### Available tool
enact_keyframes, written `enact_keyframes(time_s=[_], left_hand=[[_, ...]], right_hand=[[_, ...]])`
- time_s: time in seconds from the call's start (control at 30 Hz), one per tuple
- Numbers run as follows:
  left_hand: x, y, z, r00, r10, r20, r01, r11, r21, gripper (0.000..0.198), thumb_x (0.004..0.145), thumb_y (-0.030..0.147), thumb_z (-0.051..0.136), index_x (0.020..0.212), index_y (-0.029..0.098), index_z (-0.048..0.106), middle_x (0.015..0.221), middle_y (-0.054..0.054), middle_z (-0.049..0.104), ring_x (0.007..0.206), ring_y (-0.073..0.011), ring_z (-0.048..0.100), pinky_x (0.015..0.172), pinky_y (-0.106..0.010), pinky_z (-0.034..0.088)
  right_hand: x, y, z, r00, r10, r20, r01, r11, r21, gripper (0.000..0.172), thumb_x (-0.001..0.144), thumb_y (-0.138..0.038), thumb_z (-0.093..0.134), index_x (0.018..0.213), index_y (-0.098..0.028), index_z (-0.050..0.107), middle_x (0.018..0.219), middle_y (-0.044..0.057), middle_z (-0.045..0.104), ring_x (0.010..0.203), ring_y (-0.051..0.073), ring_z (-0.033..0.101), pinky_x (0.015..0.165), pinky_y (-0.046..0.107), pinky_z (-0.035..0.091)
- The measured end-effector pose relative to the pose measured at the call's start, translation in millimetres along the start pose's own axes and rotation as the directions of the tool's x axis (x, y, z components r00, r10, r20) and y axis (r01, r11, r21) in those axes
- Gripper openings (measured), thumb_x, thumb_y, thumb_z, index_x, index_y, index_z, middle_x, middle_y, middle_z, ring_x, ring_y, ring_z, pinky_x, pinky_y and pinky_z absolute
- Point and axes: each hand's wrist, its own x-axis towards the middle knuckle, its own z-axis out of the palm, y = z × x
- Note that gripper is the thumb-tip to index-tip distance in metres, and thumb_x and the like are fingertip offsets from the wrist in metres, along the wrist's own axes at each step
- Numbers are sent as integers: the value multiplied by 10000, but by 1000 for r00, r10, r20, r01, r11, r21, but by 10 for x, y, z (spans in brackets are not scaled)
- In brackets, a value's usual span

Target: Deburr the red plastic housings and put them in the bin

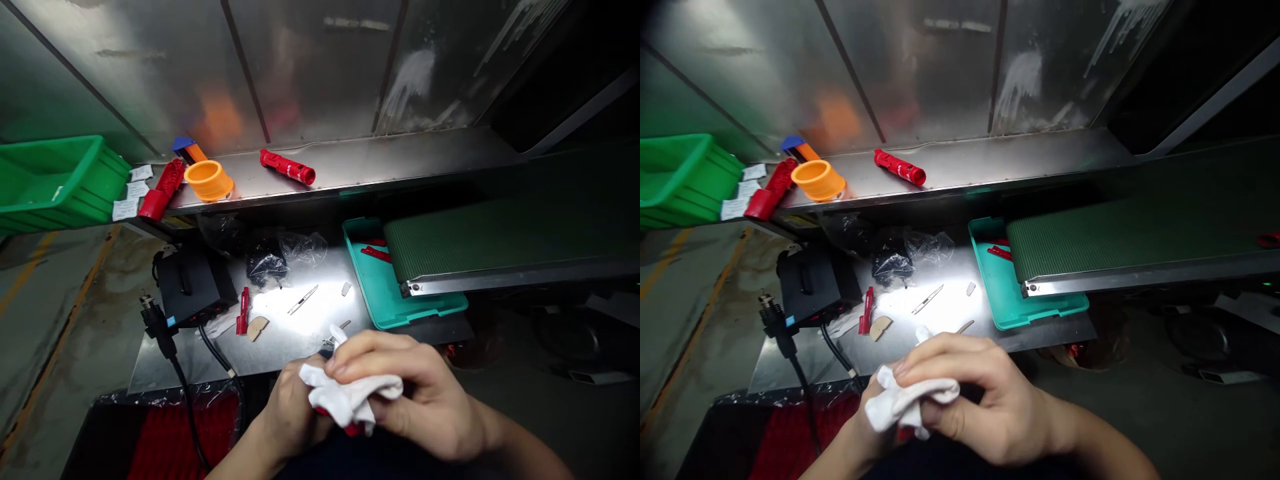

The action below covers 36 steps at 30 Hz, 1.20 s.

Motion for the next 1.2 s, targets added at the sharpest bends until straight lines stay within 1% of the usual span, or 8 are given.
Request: enact_keyframes(time_s=[0.1, 0.2, 0.3, 0.43, 0.57, 0.77, 1.0, 1.2], left_hand=[[-32, -39, 20, 990, 144, -12, -143, 989, 38, 141, 865, 378, 667, 834, 254, 606, 713, -36, 699, 602, -230, 652, 598, -347, 552], [-52, -9, 33, 988, 139, -69, -133, 987, 88, 125, 917, 297, 616, 1028, 240, 606, 796, -49, 727, 621, -232, 679, 584, -330, 538], [-18, 78, 62, 997, -30, -66, 36, 995, 94, 243, 968, 242, 568, 1210, 230, 553, 870, -61, 751, 652, -235, 708, 591, -322, 531], [100, 192, 97, 960, -280, 0, 280, 960, 7, 160, 951, 222, 542, 1111, 231, 549, 853, -67, 743, 697, -256, 716, 648, -355, 540], [146, 219, 103, 925, -380, -23, 380, 925, -14, 119, 889, 173, 519, 979, 251, 520, 790, -52, 700, 668, -253, 668, 627, -359, 495], [85, 194, 89, 902, -431, -13, 431, 902, 22, 113, 884, 201, 524, 980, 252, 495, 745, -25, 644, 630, -237, 612, 609, -350, 438], [44, 154, 45, 898, -440, -18, 440, 898, -9, 138, 877, 177, 514, 985, 256, 480, 747, -13, 620, 638, -230, 594, 596, -335, 389], [-1, 87, -16, 876, -481, -27, 481, 877, -8, 133, 873, 157, 536, 952, 250, 483, 721, 2, 586, 613, -206, 556, 596, -330, 376]], right_hand=[[3, 71, 33, 986, -116, 117, 137, 972, -192, 475, 1077, -208, 600, 1546, -179, 535, 1375, 193, 675, 1276, 280, 665, 1082, 394, 562], [39, 162, 63, 990, -127, 64, 141, 934, -328, 460, 1053, -213, 634, 1506, -187, 556, 1355, 178, 680, 1247, 278, 675, 1073, 382, 568], [121, 268, 96, 989, -81, -121, 32, 931, -363, 322, 978, -173, 683, 1296, -215, 702, 1169, 99, 738, 1053, 239, 720, 934, 325, 599], [213, 496, 162, 946, -80, -315, -43, 930, -364, 93, 962, -180, 666, 1009, -198, 744, 951, 45, 730, 844, 191, 680, 779, 293, 551], [227, 667, 162, 908, -69, -414, -95, 927, -364, 295, 1033, -235, 612, 744, -191, 656, 751, 5, 639, 691, 149, 582, 668, 273, 466], [232, 599, 73, 942, 215, -258, -263, 950, -169, 227, 929, -345, 758, 795, -175, 688, 739, -6, 594, 652, 144, 516, 585, 251, 416], [215, 695, 268, 890, 150, -430, -256, 946, -200, 416, 1037, -390, 634, 681, -190, 553, 656, -33, 460, 596, 124, 406, 549, 259, 333], [191, 771, 206, 949, 215, -229, -288, 887, -362, 308, 1027, -349, 670, 769, -181, 674, 757, 10, 620, 699, 162, 558, 648, 260, 440]])
